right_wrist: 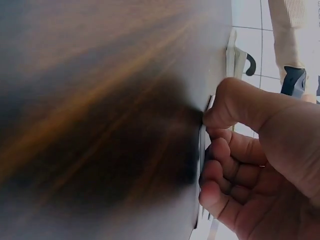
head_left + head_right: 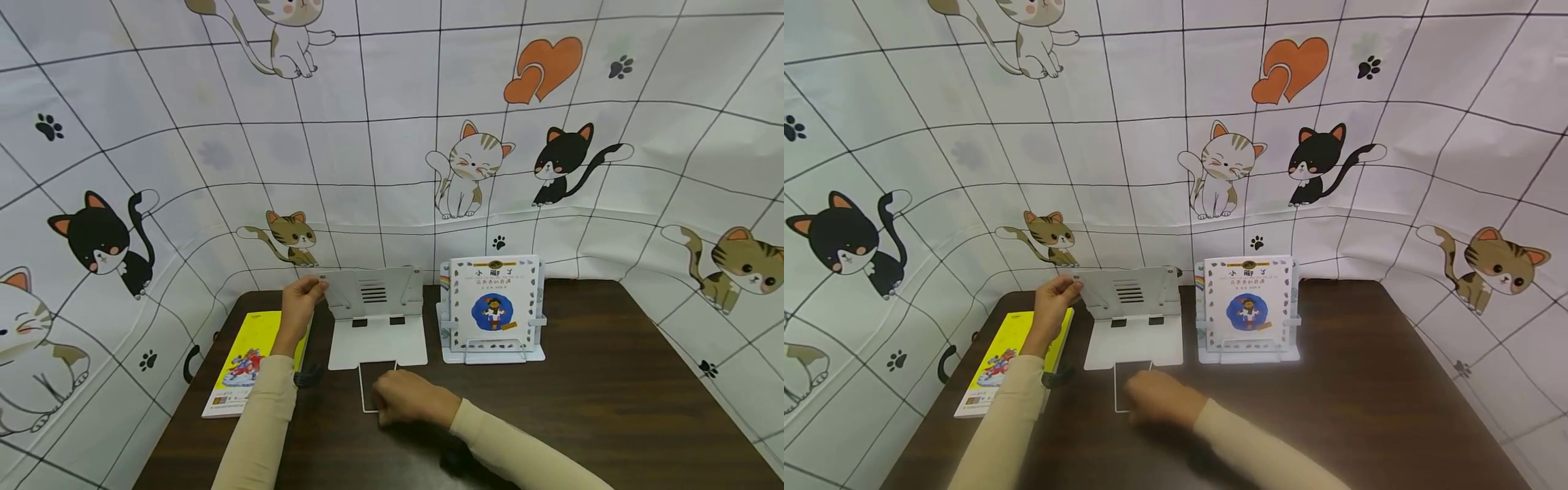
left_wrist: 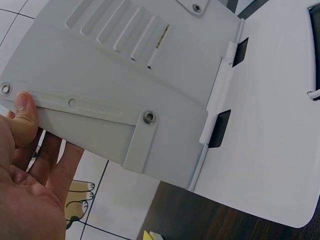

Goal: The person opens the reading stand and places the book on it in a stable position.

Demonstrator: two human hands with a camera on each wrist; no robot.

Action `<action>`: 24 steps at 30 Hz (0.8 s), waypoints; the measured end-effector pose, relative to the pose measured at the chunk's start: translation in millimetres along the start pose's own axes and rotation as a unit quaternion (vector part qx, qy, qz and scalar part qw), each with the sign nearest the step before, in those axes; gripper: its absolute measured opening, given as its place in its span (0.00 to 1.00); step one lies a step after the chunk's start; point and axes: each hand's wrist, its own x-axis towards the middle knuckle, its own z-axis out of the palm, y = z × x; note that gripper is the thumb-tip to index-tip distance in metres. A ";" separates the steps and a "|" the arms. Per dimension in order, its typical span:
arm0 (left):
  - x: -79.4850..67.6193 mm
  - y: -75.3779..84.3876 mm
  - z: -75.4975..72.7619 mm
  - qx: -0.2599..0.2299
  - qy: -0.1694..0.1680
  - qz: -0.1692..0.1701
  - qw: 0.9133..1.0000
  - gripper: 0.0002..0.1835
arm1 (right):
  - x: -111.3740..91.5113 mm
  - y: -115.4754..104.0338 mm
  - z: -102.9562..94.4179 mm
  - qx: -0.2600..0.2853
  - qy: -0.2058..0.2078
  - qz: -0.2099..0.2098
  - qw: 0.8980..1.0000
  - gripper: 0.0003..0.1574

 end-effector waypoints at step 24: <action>0.6 -1.1 -1.9 -0.004 -0.014 -0.011 1.000 0.08 | 12.6 8.2 -40.9 0.062 -0.052 0.025 0.996 0.11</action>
